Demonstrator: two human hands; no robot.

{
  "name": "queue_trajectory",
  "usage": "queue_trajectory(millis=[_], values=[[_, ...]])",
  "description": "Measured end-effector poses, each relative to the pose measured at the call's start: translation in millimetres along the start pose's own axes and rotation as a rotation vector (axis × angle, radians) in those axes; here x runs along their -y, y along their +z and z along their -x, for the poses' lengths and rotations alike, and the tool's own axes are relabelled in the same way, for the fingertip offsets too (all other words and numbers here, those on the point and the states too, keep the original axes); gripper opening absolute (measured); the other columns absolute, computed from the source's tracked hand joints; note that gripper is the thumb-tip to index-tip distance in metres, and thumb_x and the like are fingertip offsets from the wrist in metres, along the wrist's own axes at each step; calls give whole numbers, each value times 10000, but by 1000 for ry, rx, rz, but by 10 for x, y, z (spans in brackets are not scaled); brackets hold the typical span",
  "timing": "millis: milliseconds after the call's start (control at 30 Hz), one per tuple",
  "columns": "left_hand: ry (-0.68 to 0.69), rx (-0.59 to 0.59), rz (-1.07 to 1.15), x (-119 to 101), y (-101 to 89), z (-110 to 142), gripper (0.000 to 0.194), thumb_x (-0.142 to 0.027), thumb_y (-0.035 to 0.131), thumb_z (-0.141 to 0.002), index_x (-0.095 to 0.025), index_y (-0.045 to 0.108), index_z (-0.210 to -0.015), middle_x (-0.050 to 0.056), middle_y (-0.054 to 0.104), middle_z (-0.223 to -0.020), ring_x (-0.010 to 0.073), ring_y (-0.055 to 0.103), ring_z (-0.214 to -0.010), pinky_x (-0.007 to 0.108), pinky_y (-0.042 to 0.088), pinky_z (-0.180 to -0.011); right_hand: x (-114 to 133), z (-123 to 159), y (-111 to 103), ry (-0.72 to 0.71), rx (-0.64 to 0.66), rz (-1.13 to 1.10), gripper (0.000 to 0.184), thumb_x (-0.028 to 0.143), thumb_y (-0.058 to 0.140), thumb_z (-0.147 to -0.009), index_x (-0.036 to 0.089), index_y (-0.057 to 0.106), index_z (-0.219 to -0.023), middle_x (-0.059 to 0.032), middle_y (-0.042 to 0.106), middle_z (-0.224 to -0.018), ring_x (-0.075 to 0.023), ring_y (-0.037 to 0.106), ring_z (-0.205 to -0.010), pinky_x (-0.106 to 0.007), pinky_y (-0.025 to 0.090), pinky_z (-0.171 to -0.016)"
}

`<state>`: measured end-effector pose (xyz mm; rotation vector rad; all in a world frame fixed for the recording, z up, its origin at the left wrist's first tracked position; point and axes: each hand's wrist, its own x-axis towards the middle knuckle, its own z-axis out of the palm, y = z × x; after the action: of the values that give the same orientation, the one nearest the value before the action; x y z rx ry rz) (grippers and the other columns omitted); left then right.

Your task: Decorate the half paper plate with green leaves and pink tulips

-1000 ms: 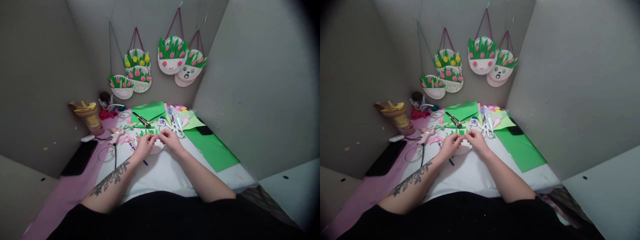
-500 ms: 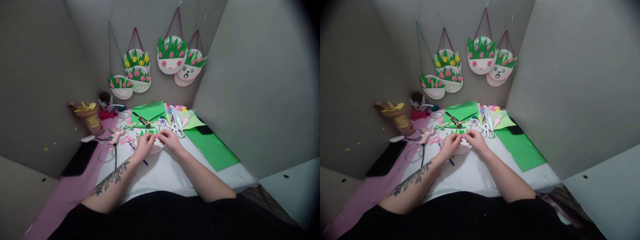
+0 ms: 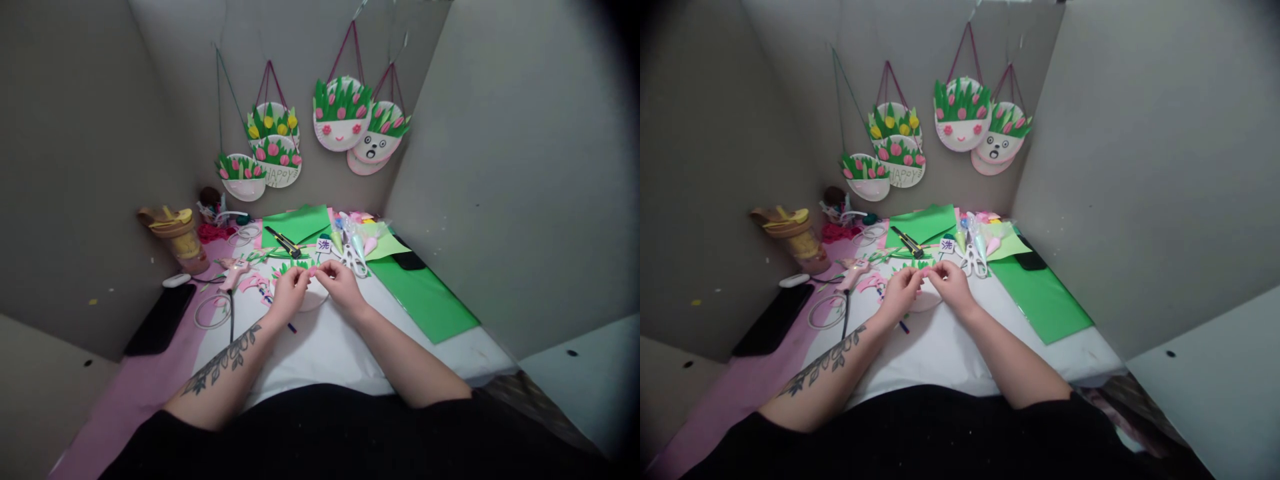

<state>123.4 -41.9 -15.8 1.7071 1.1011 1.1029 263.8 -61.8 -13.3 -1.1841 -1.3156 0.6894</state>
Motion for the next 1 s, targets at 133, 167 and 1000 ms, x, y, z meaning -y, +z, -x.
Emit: queue_trajectory(millis=[133,167,1000], values=[[-3,0,2,10,7,2,277,-430,511,-842,-178,573,-743,5,603,-675,124,525,-568,233,423,-561,2,-7,6,66,29,-67,147,306,636,-723,180,579,-672,5,570,-640,-139,510,-615,-277,403,-618],[-8,2,7,9,9,3,275,-426,511,-842,-176,575,-746,6,602,-675,122,521,-563,231,418,-555,1,-9,7,74,30,-71,146,303,636,-720,180,577,-668,7,567,-635,-137,506,-609,-274,399,-612],[-155,19,239,-61,45,4,383,-515,627,-733,-136,592,-685,-3,571,-602,64,422,-443,193,309,-428,-31,-7,25,81,-3,-39,180,317,607,-720,173,539,-635,37,480,-568,-111,419,-557,-243,337,-548]])
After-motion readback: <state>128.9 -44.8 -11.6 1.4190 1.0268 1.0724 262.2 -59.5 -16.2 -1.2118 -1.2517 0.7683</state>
